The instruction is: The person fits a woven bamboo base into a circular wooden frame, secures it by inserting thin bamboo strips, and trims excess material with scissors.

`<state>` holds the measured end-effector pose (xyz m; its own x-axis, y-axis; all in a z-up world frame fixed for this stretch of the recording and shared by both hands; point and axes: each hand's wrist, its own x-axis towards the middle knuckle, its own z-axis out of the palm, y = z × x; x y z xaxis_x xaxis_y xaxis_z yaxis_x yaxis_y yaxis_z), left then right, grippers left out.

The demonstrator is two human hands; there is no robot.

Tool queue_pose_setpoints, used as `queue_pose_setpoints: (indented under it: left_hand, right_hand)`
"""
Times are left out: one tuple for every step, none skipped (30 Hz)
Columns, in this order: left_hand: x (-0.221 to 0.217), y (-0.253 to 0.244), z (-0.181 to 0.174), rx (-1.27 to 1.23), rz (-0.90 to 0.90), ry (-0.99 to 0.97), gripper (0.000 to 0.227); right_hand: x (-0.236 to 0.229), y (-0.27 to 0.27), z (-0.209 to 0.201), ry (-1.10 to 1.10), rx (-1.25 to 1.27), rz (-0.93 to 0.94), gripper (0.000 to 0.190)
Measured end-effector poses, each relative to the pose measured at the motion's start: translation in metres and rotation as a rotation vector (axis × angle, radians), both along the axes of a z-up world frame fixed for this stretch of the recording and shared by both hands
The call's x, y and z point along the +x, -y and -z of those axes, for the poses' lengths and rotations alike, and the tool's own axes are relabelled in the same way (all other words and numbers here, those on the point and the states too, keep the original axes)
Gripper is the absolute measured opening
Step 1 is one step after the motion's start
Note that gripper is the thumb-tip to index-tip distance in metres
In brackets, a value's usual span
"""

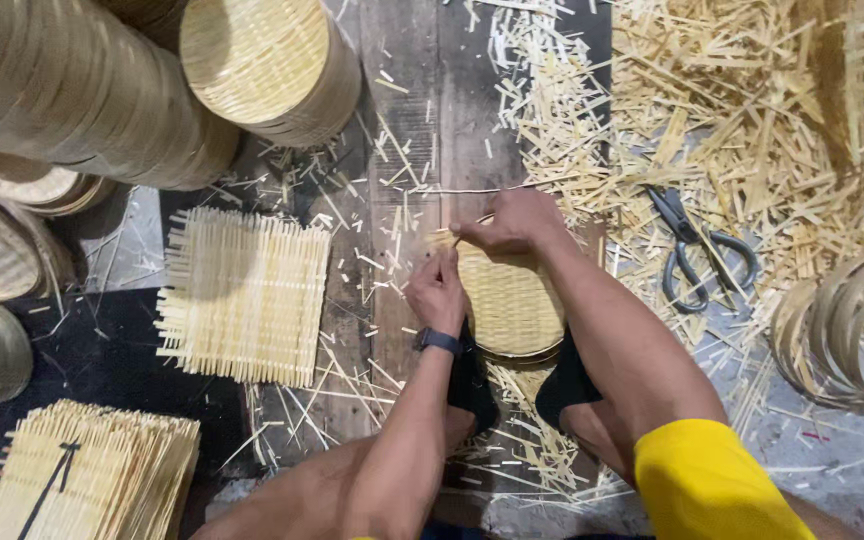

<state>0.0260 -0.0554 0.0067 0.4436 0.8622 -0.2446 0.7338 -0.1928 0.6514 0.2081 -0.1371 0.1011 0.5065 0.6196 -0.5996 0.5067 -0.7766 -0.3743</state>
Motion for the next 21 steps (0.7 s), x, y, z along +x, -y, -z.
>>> queue_pose_setpoints:
  left_hand:
    - [-0.004, 0.005, 0.006, -0.019, -0.008, 0.019, 0.040]
    - [-0.003, -0.001, 0.013, -0.168, -0.048, 0.097, 0.040]
    - [0.000, -0.012, 0.020, -0.319, -0.092, 0.171, 0.039]
    - [0.000, -0.020, 0.025, -0.468, -0.137, 0.247, 0.039]
    - [0.003, -0.027, 0.028, -0.540, -0.187, 0.249, 0.037]
    - [0.005, -0.033, 0.029, -0.612, -0.238, 0.251, 0.036]
    - [0.006, -0.037, 0.028, -0.687, -0.292, 0.248, 0.037]
    - [0.008, -0.043, 0.026, -0.808, -0.298, 0.269, 0.037]
    - [0.009, -0.048, 0.022, -0.930, -0.306, 0.292, 0.037]
    - [0.010, -0.053, 0.018, -1.052, -0.313, 0.314, 0.038]
    - [0.019, -0.060, 0.014, -0.829, -0.171, 0.145, 0.041]
    - [0.028, -0.067, 0.009, -0.598, -0.035, -0.018, 0.045]
    - [0.038, -0.068, 0.004, -0.370, 0.105, -0.177, 0.048]
    - [0.047, -0.065, -0.001, 0.031, 0.287, 0.015, 0.046]
    - [0.049, -0.053, -0.007, 0.420, 0.446, 0.209, 0.044]
    - [0.056, -0.041, -0.016, 0.229, 0.553, 0.134, 0.059]
    - [0.070, -0.032, -0.030, 0.044, 0.674, 0.061, 0.074]
    - [0.080, -0.020, -0.047, -0.142, 0.792, -0.016, 0.089]
    - [0.084, -0.013, -0.067, -0.177, 0.816, -0.041, 0.081]
    - [0.086, -0.009, -0.088, -0.211, 0.842, -0.066, 0.073]
    - [0.085, -0.003, -0.108, -0.240, 0.867, -0.102, 0.066]
  right_hand:
    - [0.001, -0.002, -0.001, -0.004, -0.017, 0.007, 0.088]
    - [0.003, -0.004, 0.000, -0.008, -0.033, 0.015, 0.090]
    - [0.001, -0.006, 0.001, -0.007, -0.037, 0.019, 0.088]
    - [0.000, -0.008, 0.002, -0.006, -0.040, 0.023, 0.086]
    - [0.002, -0.010, 0.002, 0.005, -0.039, 0.040, 0.084]
    - [0.003, -0.011, 0.001, -0.020, -0.058, 0.065, 0.084]
    - [0.002, -0.011, 0.001, -0.048, -0.081, 0.088, 0.084]
    - [0.001, -0.010, 0.003, -0.076, -0.103, 0.111, 0.083]
    - [0.000, -0.008, 0.006, -0.085, -0.106, 0.127, 0.082]
    - [-0.002, -0.006, 0.010, -0.093, -0.109, 0.143, 0.082]
    - [0.001, -0.005, 0.015, -0.091, -0.105, 0.165, 0.081]
    - [0.006, -0.003, 0.021, -0.083, 0.144, 0.279, 0.074]
    - [0.013, 0.008, 0.026, -0.069, 0.385, 0.398, 0.068]
    - [0.019, 0.024, 0.026, -0.051, 0.628, 0.512, 0.062]
    - [0.022, 0.057, 0.021, 0.062, 0.610, 0.458, 0.058]
    - [0.029, 0.097, 0.005, 0.172, 0.589, 0.402, 0.053]
    - [0.038, 0.137, -0.019, 0.222, 0.420, 0.226, 0.059]
    - [0.043, 0.171, -0.045, 0.264, 0.224, 0.113, 0.060]
    - [0.041, 0.212, -0.076, 0.285, 0.094, 0.037, 0.060]
    - [0.035, 0.247, -0.102, 0.350, -0.091, -0.010, 0.062]
    - [0.028, 0.279, -0.124, 0.332, -0.135, 0.033, 0.059]
